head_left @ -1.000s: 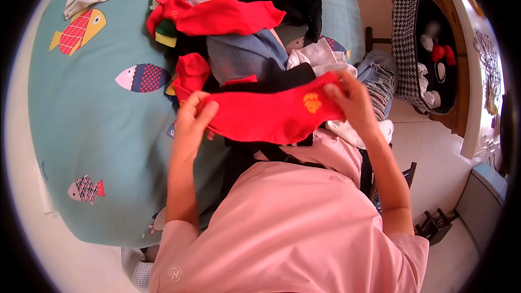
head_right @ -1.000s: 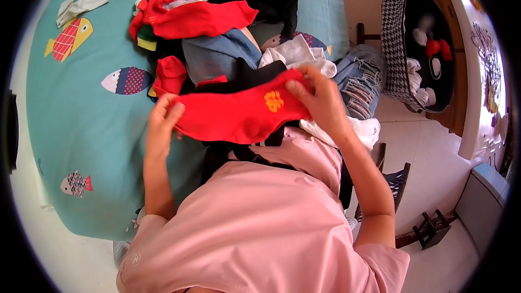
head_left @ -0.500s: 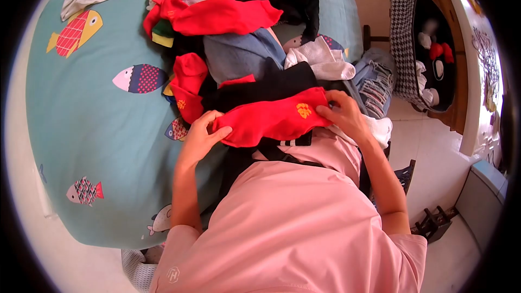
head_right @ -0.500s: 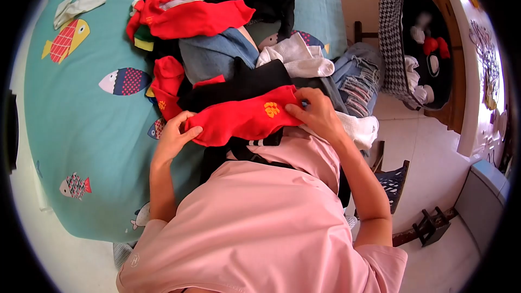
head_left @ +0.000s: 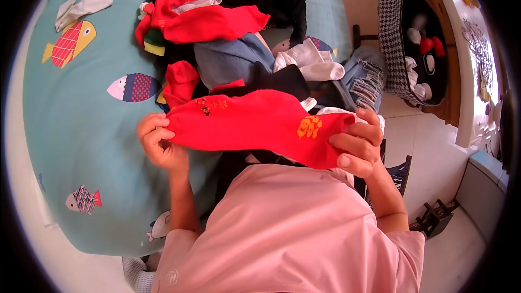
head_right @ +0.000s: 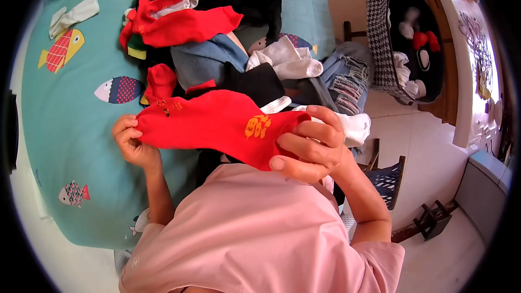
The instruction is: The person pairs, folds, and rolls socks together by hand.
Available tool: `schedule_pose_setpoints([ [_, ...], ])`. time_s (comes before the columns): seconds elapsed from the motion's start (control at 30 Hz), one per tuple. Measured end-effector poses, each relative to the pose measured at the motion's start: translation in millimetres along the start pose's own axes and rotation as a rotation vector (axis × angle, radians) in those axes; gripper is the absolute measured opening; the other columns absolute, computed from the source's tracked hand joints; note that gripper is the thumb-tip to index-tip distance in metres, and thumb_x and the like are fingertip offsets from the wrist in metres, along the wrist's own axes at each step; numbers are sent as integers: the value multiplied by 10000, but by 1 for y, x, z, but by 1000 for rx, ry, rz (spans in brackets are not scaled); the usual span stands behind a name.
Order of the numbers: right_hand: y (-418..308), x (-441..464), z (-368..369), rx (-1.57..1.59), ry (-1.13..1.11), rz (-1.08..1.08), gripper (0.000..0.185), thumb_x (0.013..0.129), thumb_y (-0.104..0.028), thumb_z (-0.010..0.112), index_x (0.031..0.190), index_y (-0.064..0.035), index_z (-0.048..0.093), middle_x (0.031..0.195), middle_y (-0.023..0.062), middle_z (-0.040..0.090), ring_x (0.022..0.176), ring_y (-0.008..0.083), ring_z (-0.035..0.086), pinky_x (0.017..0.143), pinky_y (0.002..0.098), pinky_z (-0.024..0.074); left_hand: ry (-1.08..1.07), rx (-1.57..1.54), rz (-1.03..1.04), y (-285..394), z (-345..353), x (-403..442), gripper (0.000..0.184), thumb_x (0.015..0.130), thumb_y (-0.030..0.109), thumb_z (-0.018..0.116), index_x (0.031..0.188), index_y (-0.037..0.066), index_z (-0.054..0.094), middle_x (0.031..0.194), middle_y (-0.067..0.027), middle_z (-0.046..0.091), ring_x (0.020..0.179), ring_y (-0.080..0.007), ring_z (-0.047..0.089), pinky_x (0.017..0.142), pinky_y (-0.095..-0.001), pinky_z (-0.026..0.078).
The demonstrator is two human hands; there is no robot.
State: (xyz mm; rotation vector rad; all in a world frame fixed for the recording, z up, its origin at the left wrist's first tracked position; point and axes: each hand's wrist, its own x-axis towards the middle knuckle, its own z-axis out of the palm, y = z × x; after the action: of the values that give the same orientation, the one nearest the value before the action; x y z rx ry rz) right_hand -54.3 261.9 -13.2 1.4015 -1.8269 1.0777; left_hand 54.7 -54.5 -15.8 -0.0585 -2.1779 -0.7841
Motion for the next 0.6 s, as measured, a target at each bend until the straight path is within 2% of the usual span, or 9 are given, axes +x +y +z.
schedule_pose_setpoints([
  [0.07, -7, 1, -2, -92, -48, 14, 305, 606, -127, 642, 906, -177, 628, 785, -24, 492, 763, 155, 460, 830, 381, 450, 11, 23, -11, 2, 1, 0, 303, 707, -111, 615, 775, 76, 386, 961, -110, 514, 900, -222, 521, 804, -317, 442],
  [0.17, -4, 2, 1, -44, -60, 18, 268, 568, -131, 638, 832, -175, 642, 789, -15, 496, 772, 160, 470, 841, 387, 448, -8, -38, -72, 5, 2, 1, 299, 713, -100, 625, 782, 78, 395, 999, -131, 530, 919, -227, 529, 822, -320, 441],
  [0.2, -3, 0, 1, -44, -53, 47, 291, 548, -130, 646, 835, -175, 635, 788, -9, 497, 774, 167, 475, 873, 398, 437, 44, -60, -82, 2, 4, -1, 271, 720, -12, 670, 766, 63, 414, 993, -139, 571, 924, -272, 546, 820, -355, 447],
  [0.3, -6, 2, 3, -10, -51, 206, 260, 566, -118, 706, 796, -157, 593, 897, 17, 582, 849, 200, 531, 922, 422, 407, -16, -80, -86, 6, 4, 2, 297, 720, -70, 648, 797, 78, 402, 1052, -155, 549, 972, -247, 539, 846, -339, 443],
  [0.4, -2, 0, 4, 82, -60, 270, 228, 630, -119, 712, 805, -132, 567, 931, 61, 603, 904, 233, 557, 912, 421, 414, -27, -156, -75, 5, 4, 4, 292, 741, -42, 656, 806, 78, 398, 1060, -170, 551, 986, -257, 542, 841, -336, 450],
  [0.5, 3, -7, 2, 611, -34, 522, 196, 691, -126, 698, 817, -106, 549, 921, 110, 602, 917, 256, 568, 871, 404, 441, -12, -332, -139, 12, 10, 4, 249, 758, -8, 652, 806, 59, 417, 996, -163, 570, 927, -250, 551, 817, -335, 450],
  [0.53, 1, -12, 6, 795, 22, 633, 237, 787, -102, 634, 987, -65, 513, 937, 142, 602, 900, 222, 578, 827, 338, 459, -4, -402, -165, 14, 11, 4, 230, 765, 6, 650, 807, 50, 428, 964, -158, 579, 898, -246, 556, 805, -334, 450],
  [0.6, -8, -3, 19, 863, 127, 1105, 322, 833, -74, 582, 1115, -59, 429, 933, 137, 603, 872, 189, 575, 806, 295, 456, -70, -490, -491, 10, 3, -1, 198, 792, 53, 640, 848, 41, 451, 932, -123, 570, 876, -199, 544, 784, -297, 441],
])
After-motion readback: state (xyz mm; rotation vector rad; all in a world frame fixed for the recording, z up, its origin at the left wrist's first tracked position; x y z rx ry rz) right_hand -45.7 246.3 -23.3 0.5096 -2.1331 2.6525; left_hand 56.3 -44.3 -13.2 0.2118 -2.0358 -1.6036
